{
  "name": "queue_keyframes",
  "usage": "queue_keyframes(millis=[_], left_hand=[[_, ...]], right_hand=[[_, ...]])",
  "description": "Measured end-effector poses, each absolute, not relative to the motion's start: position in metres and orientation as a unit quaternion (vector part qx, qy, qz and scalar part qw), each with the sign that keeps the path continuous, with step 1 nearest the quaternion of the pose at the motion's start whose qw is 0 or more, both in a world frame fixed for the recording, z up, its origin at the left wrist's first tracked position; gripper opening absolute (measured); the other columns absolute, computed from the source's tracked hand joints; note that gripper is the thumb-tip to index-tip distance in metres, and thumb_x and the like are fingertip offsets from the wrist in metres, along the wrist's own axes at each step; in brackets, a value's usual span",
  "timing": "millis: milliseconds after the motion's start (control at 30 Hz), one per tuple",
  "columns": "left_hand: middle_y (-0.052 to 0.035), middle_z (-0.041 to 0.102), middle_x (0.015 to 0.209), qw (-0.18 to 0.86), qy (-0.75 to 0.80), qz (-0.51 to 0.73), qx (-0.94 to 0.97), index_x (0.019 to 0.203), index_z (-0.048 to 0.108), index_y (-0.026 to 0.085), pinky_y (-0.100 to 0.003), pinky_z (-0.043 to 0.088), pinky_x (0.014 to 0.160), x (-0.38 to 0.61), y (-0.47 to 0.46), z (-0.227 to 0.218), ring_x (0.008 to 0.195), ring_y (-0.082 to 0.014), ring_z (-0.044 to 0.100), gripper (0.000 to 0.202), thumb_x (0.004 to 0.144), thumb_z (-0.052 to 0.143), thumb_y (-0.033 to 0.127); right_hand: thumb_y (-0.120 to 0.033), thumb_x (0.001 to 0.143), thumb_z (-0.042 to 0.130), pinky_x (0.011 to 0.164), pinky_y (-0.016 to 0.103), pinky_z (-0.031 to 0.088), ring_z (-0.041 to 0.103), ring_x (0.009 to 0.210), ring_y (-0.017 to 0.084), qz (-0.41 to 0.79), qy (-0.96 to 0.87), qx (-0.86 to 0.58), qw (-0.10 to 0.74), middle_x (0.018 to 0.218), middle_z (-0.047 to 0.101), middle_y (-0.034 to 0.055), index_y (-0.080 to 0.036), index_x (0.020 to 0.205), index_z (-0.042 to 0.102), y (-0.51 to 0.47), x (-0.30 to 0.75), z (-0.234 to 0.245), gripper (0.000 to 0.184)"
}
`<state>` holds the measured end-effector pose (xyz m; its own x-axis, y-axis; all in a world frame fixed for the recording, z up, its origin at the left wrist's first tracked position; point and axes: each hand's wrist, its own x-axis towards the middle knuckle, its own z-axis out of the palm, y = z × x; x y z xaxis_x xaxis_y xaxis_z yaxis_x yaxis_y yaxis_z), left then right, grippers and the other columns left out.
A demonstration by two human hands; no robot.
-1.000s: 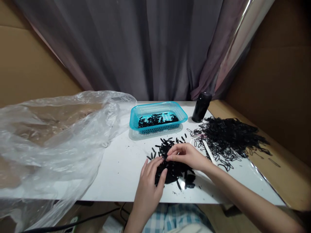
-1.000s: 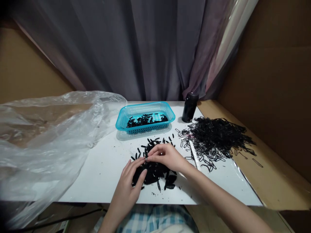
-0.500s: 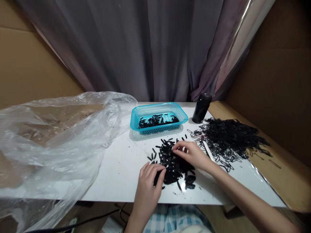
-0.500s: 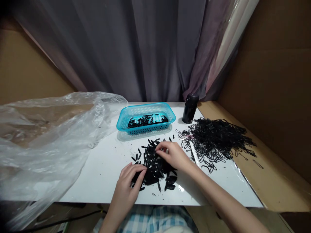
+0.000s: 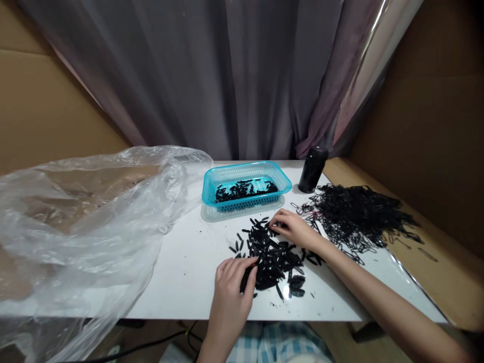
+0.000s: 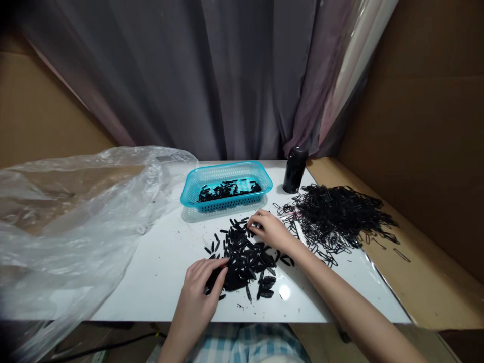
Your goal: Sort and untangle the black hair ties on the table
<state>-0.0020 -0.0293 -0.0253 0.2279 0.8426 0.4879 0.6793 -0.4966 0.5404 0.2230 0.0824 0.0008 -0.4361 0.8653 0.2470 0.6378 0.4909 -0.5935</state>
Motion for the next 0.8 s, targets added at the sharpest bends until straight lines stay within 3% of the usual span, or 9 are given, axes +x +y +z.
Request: queue_keyframes(millis=[233,533,800], left_hand=[[-0.0009,0.072,0.099,0.121,0.487,0.381,0.776,0.103,0.059,0.025,-0.043,0.041,0.093,-0.002,-0.031,-0.024,0.095,-0.0218,0.065,0.015,0.097,0.051,0.015],[-0.0002,0.072,0.095,0.123,0.484,0.38,0.779,0.1,0.059,0.025,-0.043,0.041,0.093,-0.002,-0.029,-0.022,0.091,-0.0213,0.066,0.014,0.096,0.05,0.015],[-0.002,0.072,0.097,0.113,0.49,0.374,0.779,0.1,0.06,0.025,-0.042,0.044,0.09,-0.003,-0.03,-0.024,0.093,-0.0227,0.066,0.013,0.096,0.05,0.016]], right_hand=[[-0.015,0.09,0.062,0.079,0.035,0.052,0.063,0.086,0.022,0.195,-0.815,-0.472,0.275,0.097,0.064,0.0068,-0.019,0.093,0.067,0.083,0.226,-0.002,0.008],[-0.026,0.096,0.056,0.099,0.051,0.045,0.054,0.116,0.032,0.169,-0.832,-0.459,0.263,0.121,0.064,0.0141,-0.019,0.119,0.065,0.072,0.215,-0.007,0.026],[-0.017,0.094,0.056,0.101,0.047,0.044,0.056,0.116,0.027,0.196,-0.869,-0.389,0.234,0.12,0.067,0.01,-0.022,0.116,0.067,0.059,0.211,0.007,0.025]])
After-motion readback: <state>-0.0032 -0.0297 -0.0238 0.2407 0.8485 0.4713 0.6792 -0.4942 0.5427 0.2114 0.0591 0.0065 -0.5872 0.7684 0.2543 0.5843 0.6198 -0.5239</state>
